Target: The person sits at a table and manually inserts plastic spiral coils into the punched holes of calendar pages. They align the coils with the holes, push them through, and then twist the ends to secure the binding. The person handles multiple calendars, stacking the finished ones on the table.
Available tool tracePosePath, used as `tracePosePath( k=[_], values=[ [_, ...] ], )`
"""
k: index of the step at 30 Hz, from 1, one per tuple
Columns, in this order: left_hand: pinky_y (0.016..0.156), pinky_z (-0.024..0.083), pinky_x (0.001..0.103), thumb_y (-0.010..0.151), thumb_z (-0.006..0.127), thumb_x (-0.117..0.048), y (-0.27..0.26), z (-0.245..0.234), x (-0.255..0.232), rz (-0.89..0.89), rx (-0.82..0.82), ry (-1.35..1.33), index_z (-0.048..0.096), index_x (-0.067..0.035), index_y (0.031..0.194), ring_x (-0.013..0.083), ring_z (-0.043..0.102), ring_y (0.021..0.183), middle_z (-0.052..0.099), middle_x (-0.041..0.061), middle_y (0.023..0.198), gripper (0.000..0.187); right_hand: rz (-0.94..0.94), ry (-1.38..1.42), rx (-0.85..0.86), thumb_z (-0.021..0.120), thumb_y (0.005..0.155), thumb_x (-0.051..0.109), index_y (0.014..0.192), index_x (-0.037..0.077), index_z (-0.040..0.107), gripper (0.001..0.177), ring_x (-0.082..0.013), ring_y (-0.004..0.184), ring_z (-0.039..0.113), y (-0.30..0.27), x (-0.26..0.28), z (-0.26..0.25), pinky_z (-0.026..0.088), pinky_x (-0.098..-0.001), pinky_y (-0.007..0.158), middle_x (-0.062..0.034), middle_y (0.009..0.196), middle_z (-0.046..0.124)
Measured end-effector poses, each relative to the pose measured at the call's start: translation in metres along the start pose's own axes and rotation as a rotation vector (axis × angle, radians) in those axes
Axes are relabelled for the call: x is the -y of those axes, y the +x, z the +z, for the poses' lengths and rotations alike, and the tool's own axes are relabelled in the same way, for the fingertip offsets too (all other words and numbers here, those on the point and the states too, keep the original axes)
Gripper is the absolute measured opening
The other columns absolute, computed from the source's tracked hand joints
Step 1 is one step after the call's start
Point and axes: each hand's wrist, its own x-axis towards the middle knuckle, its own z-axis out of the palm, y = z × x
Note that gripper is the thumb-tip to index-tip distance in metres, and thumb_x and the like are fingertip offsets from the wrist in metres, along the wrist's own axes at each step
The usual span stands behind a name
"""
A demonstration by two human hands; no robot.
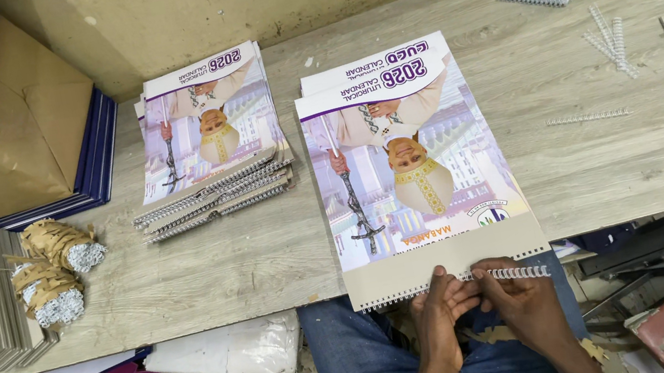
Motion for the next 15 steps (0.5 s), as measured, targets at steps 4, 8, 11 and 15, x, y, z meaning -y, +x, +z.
tracePosePath(
  k=[4, 8, 11, 15],
  values=[
    [0.085, 0.069, 0.045, 0.081, 0.083, -0.041, 0.006, -0.004, 0.005, 0.044, 0.014, -0.018, 0.076, 0.012, 0.104, 0.0401, 0.083, 0.098, 0.081, 0.031, 0.100, 0.058, -0.372, -0.140, -0.065, 0.079, 0.094, 0.024, 0.096, 0.016, 0.089, 0.012, -0.0027, 0.051, 0.051, 0.008, -0.016, 0.005, 0.042, -0.0248, 0.050, 0.0065, 0.055, 0.066],
    [0.084, 0.069, 0.045, 0.080, 0.083, -0.039, 0.003, -0.004, 0.000, 0.062, 0.036, -0.013, 0.076, 0.014, 0.105, 0.0436, 0.084, 0.103, 0.082, 0.033, 0.102, 0.059, -0.327, -0.305, -0.218, 0.086, 0.087, 0.042, 0.104, 0.027, 0.086, 0.022, -0.0022, 0.048, 0.063, 0.012, -0.023, 0.009, 0.049, -0.0247, 0.056, 0.0036, 0.049, 0.066],
    [0.075, 0.072, 0.043, 0.079, 0.092, -0.024, 0.004, -0.005, 0.001, 0.098, 0.070, 0.066, 0.080, 0.008, 0.078, 0.0385, 0.087, 0.092, 0.086, 0.032, 0.094, 0.035, -0.243, -0.594, -0.344, 0.080, 0.079, 0.072, 0.051, 0.010, 0.065, 0.069, -0.0232, 0.049, 0.061, 0.019, -0.030, 0.007, 0.048, -0.0414, 0.062, -0.0045, 0.044, 0.059],
    [0.056, 0.064, 0.029, 0.073, 0.097, -0.009, 0.016, -0.006, 0.011, 0.080, 0.028, 0.047, 0.086, 0.015, 0.096, 0.0275, 0.081, 0.069, 0.085, 0.029, 0.099, 0.036, 0.109, -0.266, -0.081, 0.079, 0.087, 0.060, 0.060, 0.009, 0.068, 0.059, -0.0153, 0.053, 0.060, 0.014, -0.005, -0.005, 0.048, -0.0311, 0.063, -0.0056, 0.058, 0.072]
  ],
)
